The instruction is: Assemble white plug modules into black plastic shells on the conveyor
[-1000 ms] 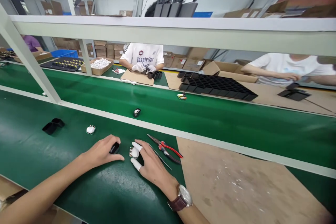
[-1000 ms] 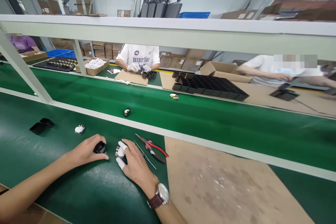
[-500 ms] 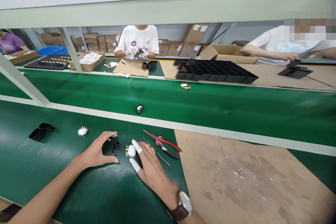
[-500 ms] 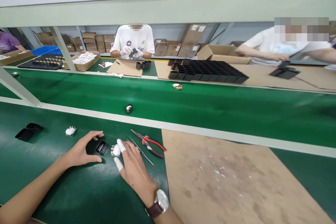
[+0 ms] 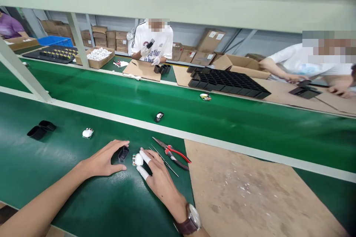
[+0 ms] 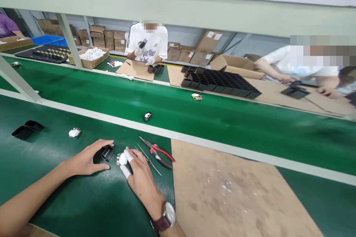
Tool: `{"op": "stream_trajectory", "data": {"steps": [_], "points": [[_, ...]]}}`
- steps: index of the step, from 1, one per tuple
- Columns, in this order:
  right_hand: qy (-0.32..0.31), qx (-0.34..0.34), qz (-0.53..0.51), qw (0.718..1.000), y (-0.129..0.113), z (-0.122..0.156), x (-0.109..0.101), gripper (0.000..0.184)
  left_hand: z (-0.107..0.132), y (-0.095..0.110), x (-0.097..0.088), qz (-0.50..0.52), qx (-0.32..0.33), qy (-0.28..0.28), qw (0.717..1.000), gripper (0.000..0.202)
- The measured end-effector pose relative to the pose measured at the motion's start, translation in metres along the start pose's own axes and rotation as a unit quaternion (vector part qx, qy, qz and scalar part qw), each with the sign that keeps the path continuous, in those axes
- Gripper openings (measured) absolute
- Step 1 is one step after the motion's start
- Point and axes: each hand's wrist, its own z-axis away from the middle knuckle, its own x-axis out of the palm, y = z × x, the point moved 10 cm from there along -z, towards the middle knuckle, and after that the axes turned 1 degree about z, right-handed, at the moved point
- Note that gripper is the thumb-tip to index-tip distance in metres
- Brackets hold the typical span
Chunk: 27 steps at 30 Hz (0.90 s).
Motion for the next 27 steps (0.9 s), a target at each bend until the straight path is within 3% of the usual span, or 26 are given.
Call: {"op": "stream_trajectory", "data": {"steps": [6,9,14,18,22,27], "points": [[0.015,-0.005,0.032,0.999,-0.010,-0.002,-0.006,0.047,0.004,-0.002,0.001,0.008,0.009,-0.001,1.000,0.085],[0.063,-0.020,0.006,0.998,-0.025,-0.007,-0.019,0.040,0.003,-0.005,0.006,0.007,0.003,0.009,1.000,0.077],[0.118,-0.050,-0.018,0.992,-0.047,-0.006,-0.040,0.048,0.001,0.010,0.012,0.007,0.051,0.020,0.998,0.077],[0.110,-0.085,-0.014,0.990,-0.054,-0.002,-0.039,0.058,0.002,0.018,0.015,0.004,0.076,0.023,0.997,0.076],[0.087,-0.078,-0.020,0.993,-0.048,0.000,-0.032,0.067,0.002,0.019,0.017,0.002,0.082,0.021,0.996,0.075],[0.065,-0.085,-0.016,0.994,-0.048,-0.001,-0.030,0.065,0.002,0.021,0.019,0.002,0.086,0.014,0.996,0.073]]}}
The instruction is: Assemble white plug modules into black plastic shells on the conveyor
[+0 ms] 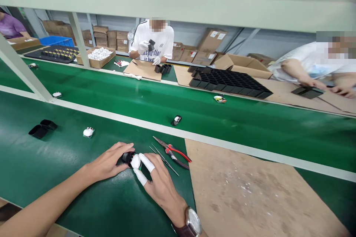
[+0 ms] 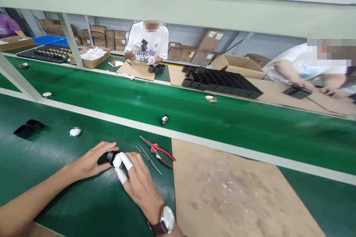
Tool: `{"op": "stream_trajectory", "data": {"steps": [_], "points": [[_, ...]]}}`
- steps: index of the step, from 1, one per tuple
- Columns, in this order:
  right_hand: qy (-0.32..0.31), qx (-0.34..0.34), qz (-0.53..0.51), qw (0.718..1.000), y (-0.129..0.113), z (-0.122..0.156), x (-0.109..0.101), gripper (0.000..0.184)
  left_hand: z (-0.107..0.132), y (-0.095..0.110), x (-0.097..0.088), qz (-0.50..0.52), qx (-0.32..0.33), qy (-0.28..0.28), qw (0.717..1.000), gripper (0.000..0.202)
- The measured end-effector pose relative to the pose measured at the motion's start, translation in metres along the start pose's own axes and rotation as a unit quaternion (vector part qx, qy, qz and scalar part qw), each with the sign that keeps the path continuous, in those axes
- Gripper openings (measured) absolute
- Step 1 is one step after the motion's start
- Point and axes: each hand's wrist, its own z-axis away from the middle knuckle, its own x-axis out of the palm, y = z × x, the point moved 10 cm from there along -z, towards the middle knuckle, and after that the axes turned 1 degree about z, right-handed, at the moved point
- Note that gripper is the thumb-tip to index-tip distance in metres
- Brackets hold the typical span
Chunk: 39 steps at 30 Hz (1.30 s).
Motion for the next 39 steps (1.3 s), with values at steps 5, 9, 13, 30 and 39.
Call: {"op": "stream_trajectory", "data": {"steps": [5,9,13,30,39], "points": [[-0.008,-0.007,0.019,1.000,-0.001,-0.002,0.000,0.060,0.000,0.003,0.000,-0.010,0.007,0.002,1.000,0.073],[-0.024,-0.003,0.035,0.999,-0.002,-0.003,0.003,0.055,0.000,0.001,0.002,-0.008,-0.008,-0.002,1.000,0.069],[-0.037,-0.007,0.053,0.998,-0.004,-0.003,0.005,0.048,0.000,0.001,0.004,-0.013,-0.012,-0.004,1.000,0.067],[-0.046,-0.004,0.037,0.998,-0.005,-0.002,0.017,0.017,0.006,-0.012,0.017,0.039,-0.065,-0.011,0.997,0.058],[0.010,0.075,0.217,0.973,0.038,0.010,-0.009,0.038,0.003,-0.015,0.009,0.051,-0.095,-0.010,0.994,0.079]]}}
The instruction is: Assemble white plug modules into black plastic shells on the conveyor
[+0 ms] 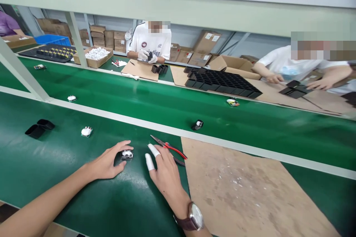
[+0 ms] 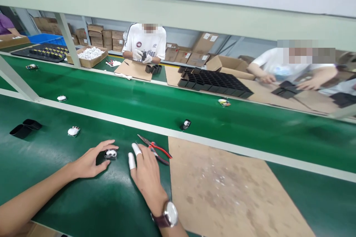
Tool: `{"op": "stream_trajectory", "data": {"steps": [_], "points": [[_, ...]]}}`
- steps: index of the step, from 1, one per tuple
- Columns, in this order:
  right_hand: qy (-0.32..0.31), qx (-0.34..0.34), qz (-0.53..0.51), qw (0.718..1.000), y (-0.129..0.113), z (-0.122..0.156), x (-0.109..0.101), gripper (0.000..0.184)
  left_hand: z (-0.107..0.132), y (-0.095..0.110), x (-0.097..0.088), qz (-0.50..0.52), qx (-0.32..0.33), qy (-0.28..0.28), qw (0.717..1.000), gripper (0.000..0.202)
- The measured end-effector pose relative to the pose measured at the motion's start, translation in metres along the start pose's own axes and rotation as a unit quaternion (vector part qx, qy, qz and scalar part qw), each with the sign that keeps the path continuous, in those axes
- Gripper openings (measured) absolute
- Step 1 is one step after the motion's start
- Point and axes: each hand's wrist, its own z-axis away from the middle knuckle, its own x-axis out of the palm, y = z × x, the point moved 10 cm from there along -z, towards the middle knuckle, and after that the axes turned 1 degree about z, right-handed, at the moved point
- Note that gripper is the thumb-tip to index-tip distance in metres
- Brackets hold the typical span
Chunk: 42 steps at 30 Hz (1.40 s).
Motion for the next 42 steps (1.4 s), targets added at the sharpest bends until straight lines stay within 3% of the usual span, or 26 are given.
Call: {"op": "stream_trajectory", "data": {"steps": [4,6,11,16,26,36,42], "points": [[-0.073,0.013,0.148,0.986,0.023,0.005,0.016,0.035,0.000,0.002,-0.002,0.002,0.015,-0.001,1.000,0.079],[-0.080,-0.005,0.122,0.989,0.017,0.006,0.018,0.033,0.000,-0.001,0.001,0.007,0.003,-0.013,1.000,0.081],[-0.010,-0.053,-0.035,0.998,-0.019,0.004,-0.003,0.026,-0.001,-0.010,0.006,0.021,-0.033,-0.014,0.999,0.086],[-0.014,-0.109,0.007,0.994,-0.042,0.002,-0.011,0.028,-0.002,-0.008,0.008,0.006,-0.020,-0.006,1.000,0.085],[-0.020,-0.127,0.052,0.990,-0.052,-0.001,-0.011,0.026,0.000,-0.004,0.012,-0.038,-0.021,-0.019,0.999,0.082],[-0.032,-0.128,0.032,0.991,-0.049,-0.004,-0.010,0.027,-0.002,0.001,0.015,0.014,-0.023,-0.074,0.997,0.090],[-0.036,-0.141,0.009,0.989,-0.047,-0.011,-0.013,0.028,-0.001,0.002,0.013,0.045,-0.017,-0.075,0.996,0.082]]}}
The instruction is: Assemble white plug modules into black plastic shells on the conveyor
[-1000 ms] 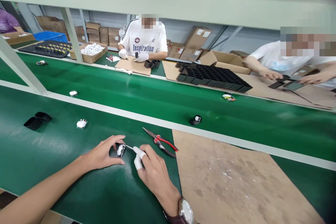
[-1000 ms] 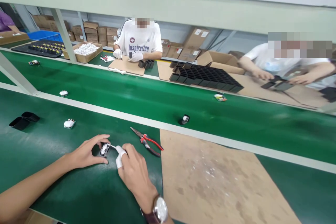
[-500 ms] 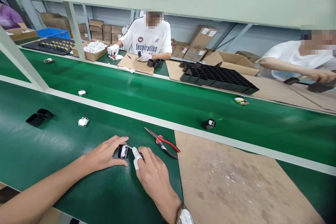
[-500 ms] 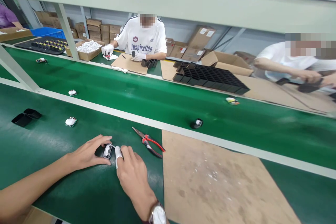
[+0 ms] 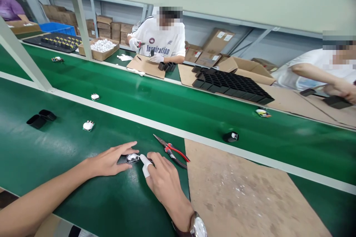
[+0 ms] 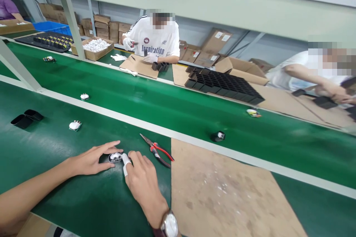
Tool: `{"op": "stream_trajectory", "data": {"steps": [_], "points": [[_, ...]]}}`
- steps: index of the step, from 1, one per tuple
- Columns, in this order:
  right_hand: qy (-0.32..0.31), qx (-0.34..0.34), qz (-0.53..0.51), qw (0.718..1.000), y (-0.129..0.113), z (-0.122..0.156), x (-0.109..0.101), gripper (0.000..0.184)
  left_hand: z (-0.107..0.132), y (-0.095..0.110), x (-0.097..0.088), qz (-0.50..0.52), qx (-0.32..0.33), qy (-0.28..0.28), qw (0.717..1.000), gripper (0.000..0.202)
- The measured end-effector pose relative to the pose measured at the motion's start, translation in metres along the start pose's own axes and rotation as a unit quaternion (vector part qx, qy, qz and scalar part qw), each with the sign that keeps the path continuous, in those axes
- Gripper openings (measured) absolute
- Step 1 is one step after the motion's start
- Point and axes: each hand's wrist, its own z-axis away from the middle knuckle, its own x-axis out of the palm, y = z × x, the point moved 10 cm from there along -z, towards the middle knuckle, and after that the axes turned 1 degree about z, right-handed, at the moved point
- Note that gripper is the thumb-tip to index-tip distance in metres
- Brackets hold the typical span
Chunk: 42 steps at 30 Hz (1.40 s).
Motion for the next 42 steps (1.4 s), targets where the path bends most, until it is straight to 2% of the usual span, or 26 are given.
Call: {"op": "stream_trajectory", "data": {"steps": [6,17,27,33,42], "points": [[-0.001,-0.018,-0.001,1.000,-0.006,-0.004,-0.003,0.029,-0.002,0.006,0.004,0.009,-0.005,-0.017,1.000,0.078],[0.014,-0.003,-0.036,0.999,0.001,0.000,-0.004,0.024,-0.001,0.008,0.004,-0.004,-0.006,-0.014,1.000,0.077],[0.010,-0.001,-0.028,1.000,0.001,-0.001,-0.003,0.024,-0.002,0.009,0.004,-0.013,-0.006,-0.014,1.000,0.076],[-0.005,-0.010,0.019,1.000,-0.003,-0.005,-0.002,0.027,-0.002,0.007,0.006,-0.007,-0.018,-0.023,1.000,0.075],[0.003,0.008,-0.045,0.999,0.008,0.001,-0.003,0.025,-0.002,0.006,0.007,-0.018,-0.016,-0.022,0.999,0.072]]}}
